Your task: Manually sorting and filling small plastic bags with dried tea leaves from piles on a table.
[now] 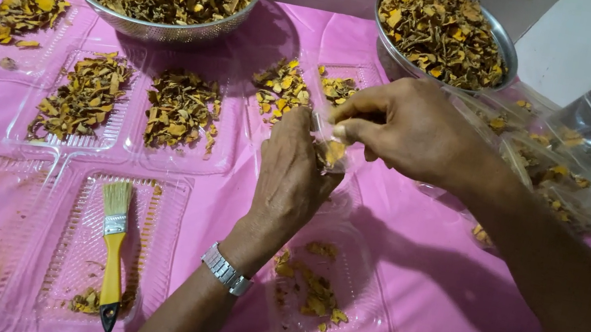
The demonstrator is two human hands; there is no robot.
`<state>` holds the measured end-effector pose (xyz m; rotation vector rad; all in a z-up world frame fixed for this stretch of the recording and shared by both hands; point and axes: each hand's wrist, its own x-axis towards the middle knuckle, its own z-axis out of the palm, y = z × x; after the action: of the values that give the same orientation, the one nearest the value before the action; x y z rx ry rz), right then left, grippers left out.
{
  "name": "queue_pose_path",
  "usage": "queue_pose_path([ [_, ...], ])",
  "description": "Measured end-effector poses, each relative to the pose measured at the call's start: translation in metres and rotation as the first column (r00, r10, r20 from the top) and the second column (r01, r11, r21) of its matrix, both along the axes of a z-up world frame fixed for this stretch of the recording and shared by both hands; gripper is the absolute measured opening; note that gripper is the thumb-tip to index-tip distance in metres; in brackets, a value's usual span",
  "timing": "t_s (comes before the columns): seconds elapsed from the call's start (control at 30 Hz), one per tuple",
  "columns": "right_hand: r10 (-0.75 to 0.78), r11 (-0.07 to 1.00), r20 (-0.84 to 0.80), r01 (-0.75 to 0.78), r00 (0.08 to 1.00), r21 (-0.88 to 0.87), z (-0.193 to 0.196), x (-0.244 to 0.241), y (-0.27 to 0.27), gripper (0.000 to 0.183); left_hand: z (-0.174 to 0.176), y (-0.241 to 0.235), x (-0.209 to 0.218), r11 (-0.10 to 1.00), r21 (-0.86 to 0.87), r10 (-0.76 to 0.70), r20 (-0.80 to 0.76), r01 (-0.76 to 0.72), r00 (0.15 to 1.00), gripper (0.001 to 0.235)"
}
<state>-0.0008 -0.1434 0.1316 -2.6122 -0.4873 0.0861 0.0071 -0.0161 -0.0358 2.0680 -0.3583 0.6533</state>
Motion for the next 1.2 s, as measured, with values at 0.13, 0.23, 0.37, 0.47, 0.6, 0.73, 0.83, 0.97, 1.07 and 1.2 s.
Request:
queue_pose_path([
  [0.13, 0.031, 0.997, 0.114, -0.039, 0.993, 0.069, -0.014, 0.006, -0.009, 0.017, 0.016, 0.004, -0.008, 0.988, -0.106, -0.117, -0.026, 0.113, 0.993, 0.039],
  [0.23, 0.157, 0.969, 0.221, -0.193, 0.962, 0.152, -0.014, -0.006, -0.017, 0.021, 0.027, 0.005, -0.014, 0.956, -0.221, -0.217, -0.084, 0.194, 0.973, 0.039],
  [0.37, 0.218, 0.973, 0.361, -0.229, 0.907, -0.014, -0.007, -0.06, -0.018, 0.028, 0.028, 0.01, -0.008, 0.889, -0.367, -0.321, -0.069, 0.275, 0.945, 0.042],
  [0.47, 0.34, 0.94, 0.253, -0.317, 0.906, -0.128, -0.042, -0.088, -0.03, 0.046, 0.028, 0.01, -0.007, 0.893, -0.362, -0.294, -0.019, 0.267, 0.956, 0.035],
  [0.6, 0.439, 0.892, 0.362, -0.349, 0.822, -0.287, -0.048, -0.111, -0.039, 0.061, 0.024, 0.011, -0.004, 0.943, -0.28, -0.193, -0.029, 0.178, 0.981, 0.04],
  [0.73, 0.428, 0.889, 0.175, -0.378, 0.887, -0.257, -0.089, -0.109, -0.049, 0.058, 0.029, 0.015, -0.003, 0.927, -0.314, -0.223, -0.023, 0.205, 0.975, 0.043],
  [0.83, 0.503, 0.795, -0.142, -0.521, 0.852, -0.311, -0.118, -0.103, -0.049, 0.061, 0.033, 0.014, -0.007, 0.948, -0.292, -0.154, -0.067, 0.129, 0.986, 0.039],
  [0.97, 0.618, 0.668, -0.15, -0.616, 0.772, -0.417, -0.14, -0.1, -0.045, 0.029, 0.032, 0.013, -0.007, 0.949, -0.271, -0.173, -0.027, 0.16, 0.984, 0.037],
  [1.07, 0.67, 0.622, -0.117, -0.64, 0.733, -0.452, -0.15, -0.1, -0.044, 0.021, 0.035, 0.014, -0.008, 0.94, -0.296, -0.183, -0.017, 0.17, 0.983, 0.035],
  [1.2, 0.715, 0.62, -0.071, -0.678, 0.695, -0.395, -0.143, -0.098, -0.044, 0.017, 0.032, 0.014, -0.007, 0.95, -0.276, -0.157, -0.015, 0.147, 0.987, 0.035],
])
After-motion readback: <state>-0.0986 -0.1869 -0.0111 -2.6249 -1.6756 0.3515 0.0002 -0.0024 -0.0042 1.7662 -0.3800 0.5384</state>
